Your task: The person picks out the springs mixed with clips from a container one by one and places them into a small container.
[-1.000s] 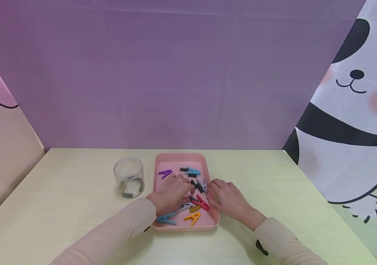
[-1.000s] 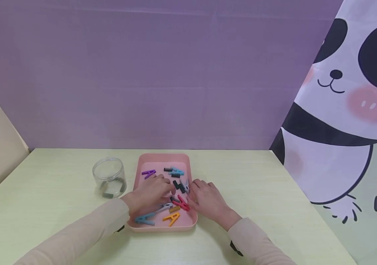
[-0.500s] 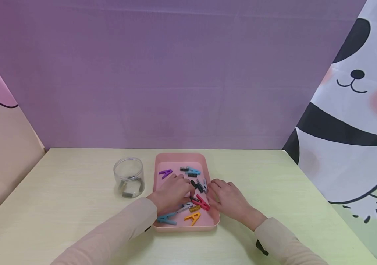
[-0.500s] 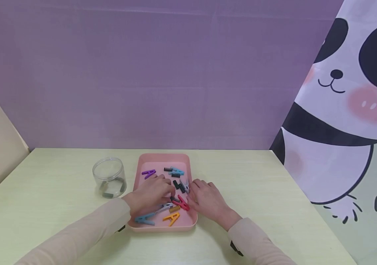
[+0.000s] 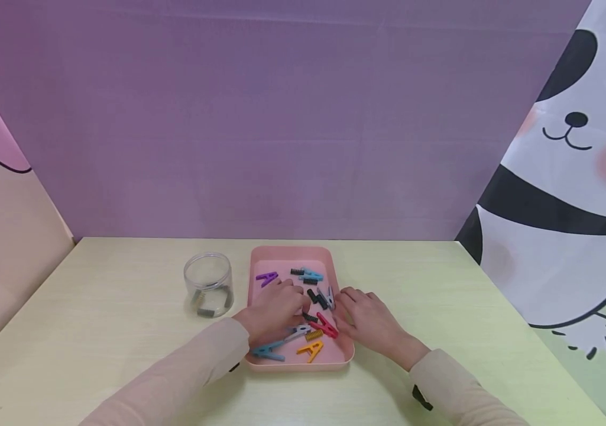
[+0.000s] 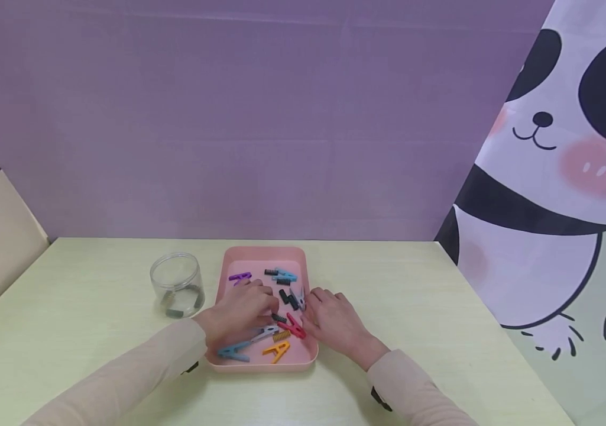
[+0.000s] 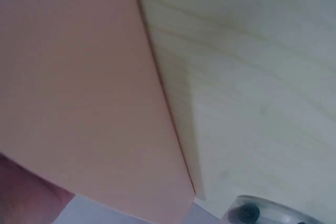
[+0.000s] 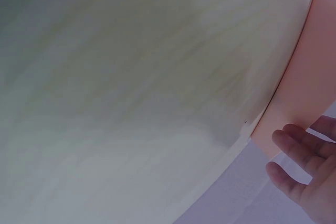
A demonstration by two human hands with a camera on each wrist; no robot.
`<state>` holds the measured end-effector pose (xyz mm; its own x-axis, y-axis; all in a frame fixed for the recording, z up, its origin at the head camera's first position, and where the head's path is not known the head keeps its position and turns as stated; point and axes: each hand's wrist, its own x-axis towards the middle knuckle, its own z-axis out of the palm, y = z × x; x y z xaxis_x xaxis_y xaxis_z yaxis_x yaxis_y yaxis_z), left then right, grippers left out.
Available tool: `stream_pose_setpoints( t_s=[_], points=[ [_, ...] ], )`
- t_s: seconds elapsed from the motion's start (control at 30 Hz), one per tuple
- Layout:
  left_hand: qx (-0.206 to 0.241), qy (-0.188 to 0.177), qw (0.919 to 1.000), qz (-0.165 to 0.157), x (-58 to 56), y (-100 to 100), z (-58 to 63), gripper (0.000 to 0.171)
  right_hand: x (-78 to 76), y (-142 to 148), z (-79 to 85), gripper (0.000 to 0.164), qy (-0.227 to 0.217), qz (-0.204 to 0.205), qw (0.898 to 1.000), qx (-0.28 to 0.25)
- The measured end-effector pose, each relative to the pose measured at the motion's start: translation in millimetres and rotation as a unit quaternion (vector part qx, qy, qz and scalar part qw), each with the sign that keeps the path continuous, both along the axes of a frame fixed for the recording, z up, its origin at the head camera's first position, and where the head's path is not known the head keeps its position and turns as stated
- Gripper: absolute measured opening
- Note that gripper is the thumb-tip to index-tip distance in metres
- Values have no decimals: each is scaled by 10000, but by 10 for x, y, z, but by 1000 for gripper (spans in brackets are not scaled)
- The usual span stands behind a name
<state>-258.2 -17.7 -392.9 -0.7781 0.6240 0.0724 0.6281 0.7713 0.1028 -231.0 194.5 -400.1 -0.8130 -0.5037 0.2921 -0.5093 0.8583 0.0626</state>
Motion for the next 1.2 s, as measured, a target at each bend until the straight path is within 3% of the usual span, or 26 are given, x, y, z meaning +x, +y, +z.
stream_pose_setpoints(
  t_s=[0.3,0.63,0.9,1.2],
  points=[
    [97,328,9994,17,9,-135,42,22,-7,11,-7,38,77,73,9999,30],
    [73,782,9968,138,12,-347,219,13,-1,2,2,40,-56,20,10000,15],
    [442,965,9936,396,3,-537,368,11,0,3,-1,39,-58,9,10000,-1],
    [765,1456,9850,524,2,-823,539,9,10,-10,15,39,-74,-7,10000,-19]
  ],
)
